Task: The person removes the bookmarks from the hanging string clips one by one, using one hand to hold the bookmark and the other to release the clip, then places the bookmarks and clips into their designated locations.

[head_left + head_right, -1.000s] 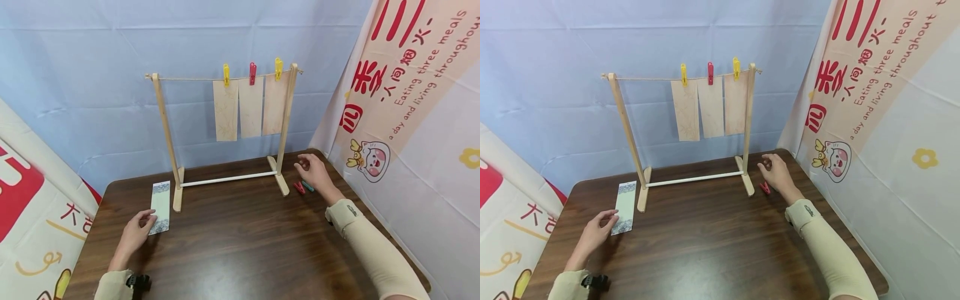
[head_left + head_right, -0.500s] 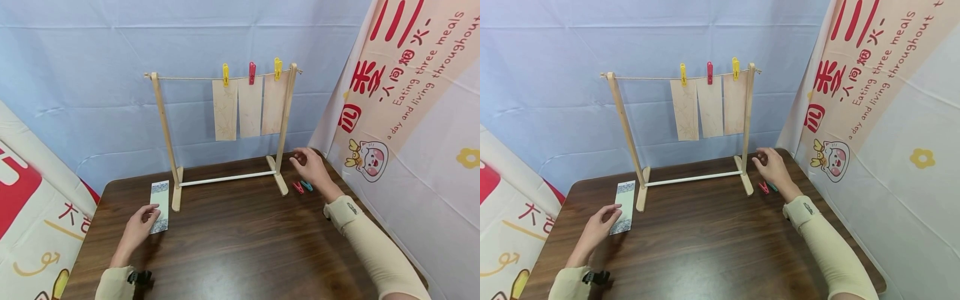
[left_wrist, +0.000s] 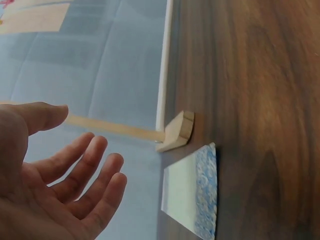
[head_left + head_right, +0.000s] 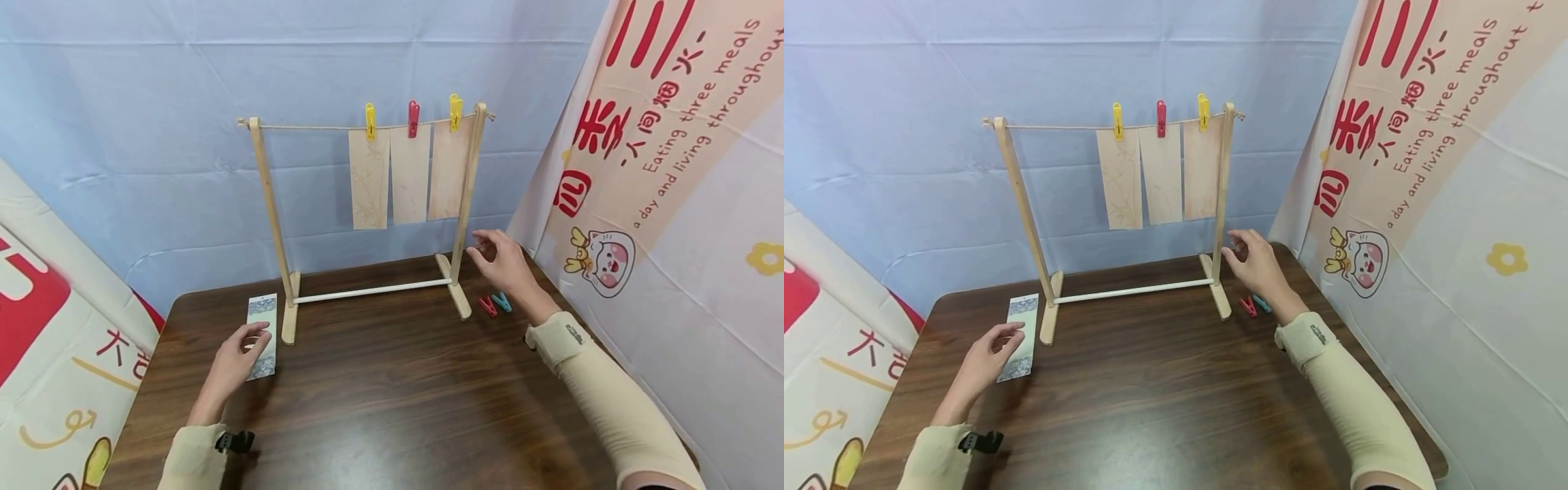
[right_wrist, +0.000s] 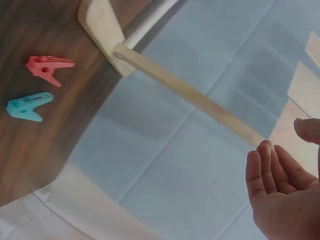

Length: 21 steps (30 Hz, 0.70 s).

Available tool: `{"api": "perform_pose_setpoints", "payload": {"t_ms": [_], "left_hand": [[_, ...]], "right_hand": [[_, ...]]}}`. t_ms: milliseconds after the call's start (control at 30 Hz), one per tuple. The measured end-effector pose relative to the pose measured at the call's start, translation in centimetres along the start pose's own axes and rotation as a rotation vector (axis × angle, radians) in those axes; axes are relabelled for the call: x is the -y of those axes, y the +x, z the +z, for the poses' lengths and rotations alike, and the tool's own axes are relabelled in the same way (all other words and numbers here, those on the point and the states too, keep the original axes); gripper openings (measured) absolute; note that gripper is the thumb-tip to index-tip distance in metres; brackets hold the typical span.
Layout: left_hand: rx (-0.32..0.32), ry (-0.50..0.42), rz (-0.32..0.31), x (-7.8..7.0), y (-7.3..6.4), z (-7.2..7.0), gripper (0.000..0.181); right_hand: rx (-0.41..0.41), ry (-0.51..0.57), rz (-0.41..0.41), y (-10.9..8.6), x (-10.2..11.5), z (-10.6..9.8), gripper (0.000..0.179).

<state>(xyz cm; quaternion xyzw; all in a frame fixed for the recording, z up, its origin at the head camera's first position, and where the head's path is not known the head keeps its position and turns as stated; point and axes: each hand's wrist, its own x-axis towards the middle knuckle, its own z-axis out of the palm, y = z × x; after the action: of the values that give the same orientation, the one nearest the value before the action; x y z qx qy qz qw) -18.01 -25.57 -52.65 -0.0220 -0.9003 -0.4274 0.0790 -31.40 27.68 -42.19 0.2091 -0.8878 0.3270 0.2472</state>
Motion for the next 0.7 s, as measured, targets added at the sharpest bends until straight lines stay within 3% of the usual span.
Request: {"api": "perform_pose_setpoints", "payload": {"t_ms": [700], "left_hand": [[0.024,-0.060,0.059,-2.9,1.9,1.2,0.047]], "right_hand": [[-0.013,0.041,-0.101,2.8,3.6,-0.9,0.035]]}}
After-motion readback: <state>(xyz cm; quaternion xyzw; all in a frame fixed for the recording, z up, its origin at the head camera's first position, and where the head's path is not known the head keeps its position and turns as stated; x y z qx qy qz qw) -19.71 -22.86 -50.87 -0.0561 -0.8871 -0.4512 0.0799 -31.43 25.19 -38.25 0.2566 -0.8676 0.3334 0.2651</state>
